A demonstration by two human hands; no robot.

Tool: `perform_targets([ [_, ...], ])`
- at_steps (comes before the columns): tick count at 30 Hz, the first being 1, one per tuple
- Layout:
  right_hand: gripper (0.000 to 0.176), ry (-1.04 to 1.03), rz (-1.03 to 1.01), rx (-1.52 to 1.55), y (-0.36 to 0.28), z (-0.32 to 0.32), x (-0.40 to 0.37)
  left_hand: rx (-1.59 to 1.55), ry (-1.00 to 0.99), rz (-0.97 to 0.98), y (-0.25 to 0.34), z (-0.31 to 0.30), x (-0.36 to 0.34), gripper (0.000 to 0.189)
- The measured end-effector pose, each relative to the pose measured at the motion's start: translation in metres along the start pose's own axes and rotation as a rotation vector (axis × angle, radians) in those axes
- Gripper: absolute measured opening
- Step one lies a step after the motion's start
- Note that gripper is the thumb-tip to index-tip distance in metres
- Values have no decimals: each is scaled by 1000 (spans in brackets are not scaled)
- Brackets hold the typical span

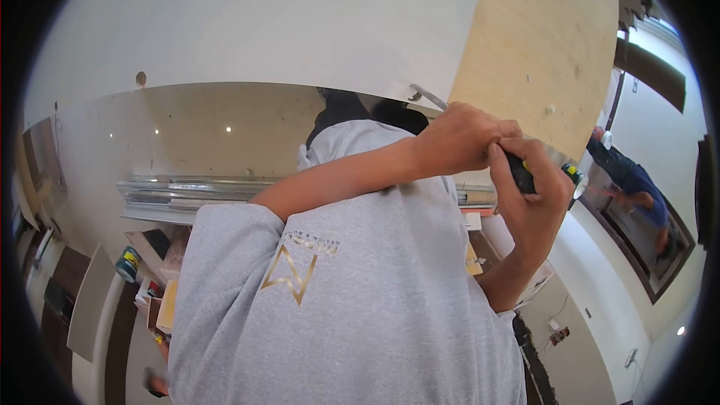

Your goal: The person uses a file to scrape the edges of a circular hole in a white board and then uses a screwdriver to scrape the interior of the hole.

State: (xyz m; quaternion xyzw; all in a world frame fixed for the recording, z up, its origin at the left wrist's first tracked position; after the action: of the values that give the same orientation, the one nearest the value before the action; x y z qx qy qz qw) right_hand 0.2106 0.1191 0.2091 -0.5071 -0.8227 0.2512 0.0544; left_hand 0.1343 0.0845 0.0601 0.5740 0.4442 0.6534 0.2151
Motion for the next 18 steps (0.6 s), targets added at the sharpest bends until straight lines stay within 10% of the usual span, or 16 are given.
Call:
perform_targets([
  [18, 10, 15, 88, 48, 5, 0, 0, -57, -91, 14, -4, 1, 5, 22],
])
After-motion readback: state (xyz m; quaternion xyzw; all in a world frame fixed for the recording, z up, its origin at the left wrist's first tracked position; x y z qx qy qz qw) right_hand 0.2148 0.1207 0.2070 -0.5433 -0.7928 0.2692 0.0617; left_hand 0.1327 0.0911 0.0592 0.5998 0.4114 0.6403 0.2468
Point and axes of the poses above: each hand's wrist, its own x-axis towards the middle knuckle, its own z-axis out of the palm, y = z × x, the point moved 3 cm from there along x, towards the middle knuckle, and after that the axes turned 15 degrees about z, right-handed, at the moved point
